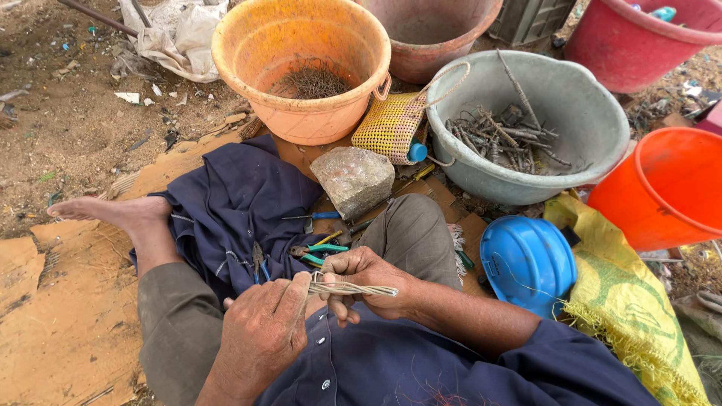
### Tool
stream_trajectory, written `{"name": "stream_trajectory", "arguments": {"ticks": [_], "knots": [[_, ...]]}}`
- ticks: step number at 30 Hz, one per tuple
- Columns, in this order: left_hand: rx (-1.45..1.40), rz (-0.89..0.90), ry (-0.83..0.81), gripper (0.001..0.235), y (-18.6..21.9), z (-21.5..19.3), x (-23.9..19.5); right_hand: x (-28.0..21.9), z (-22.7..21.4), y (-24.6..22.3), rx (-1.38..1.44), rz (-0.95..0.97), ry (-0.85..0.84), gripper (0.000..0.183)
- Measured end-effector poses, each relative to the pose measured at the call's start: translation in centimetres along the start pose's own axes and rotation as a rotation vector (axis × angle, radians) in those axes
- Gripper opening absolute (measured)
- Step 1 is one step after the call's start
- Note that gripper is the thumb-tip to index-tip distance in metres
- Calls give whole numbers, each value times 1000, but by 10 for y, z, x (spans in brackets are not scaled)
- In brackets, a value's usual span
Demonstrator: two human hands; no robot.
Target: The person sits on the ground and uses pliers to straighten and separate twisted metal wires. They repeatedly grip, twist, and pull the wires to untangle them, then place the processed pieces into a nearby bucket.
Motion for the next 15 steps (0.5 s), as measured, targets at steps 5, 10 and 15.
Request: {"name": "stream_trajectory", "arguments": {"ticks": [5, 10, 15], "knots": [[-147, -42, -88, 33, 2, 8, 2, -2, -16, -15, -196, -4, 31, 28], [-377, -148, -143, 20, -7, 22, 3, 1, -29, -24, -273, -43, 14, 26], [-505, -292, -332, 10, -19, 41, -2, -1, -50, -48, -300, -151, 74, 27]]}}
Point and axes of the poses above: each hand's wrist, its own x-axis towards the middle knuckle, its own z-axis out of the palm, y = z × x, the point moved 5 cm from there along x, towards the middle knuckle, and after that the axes turned 4 degrees about -y, right-handed, at the moved point
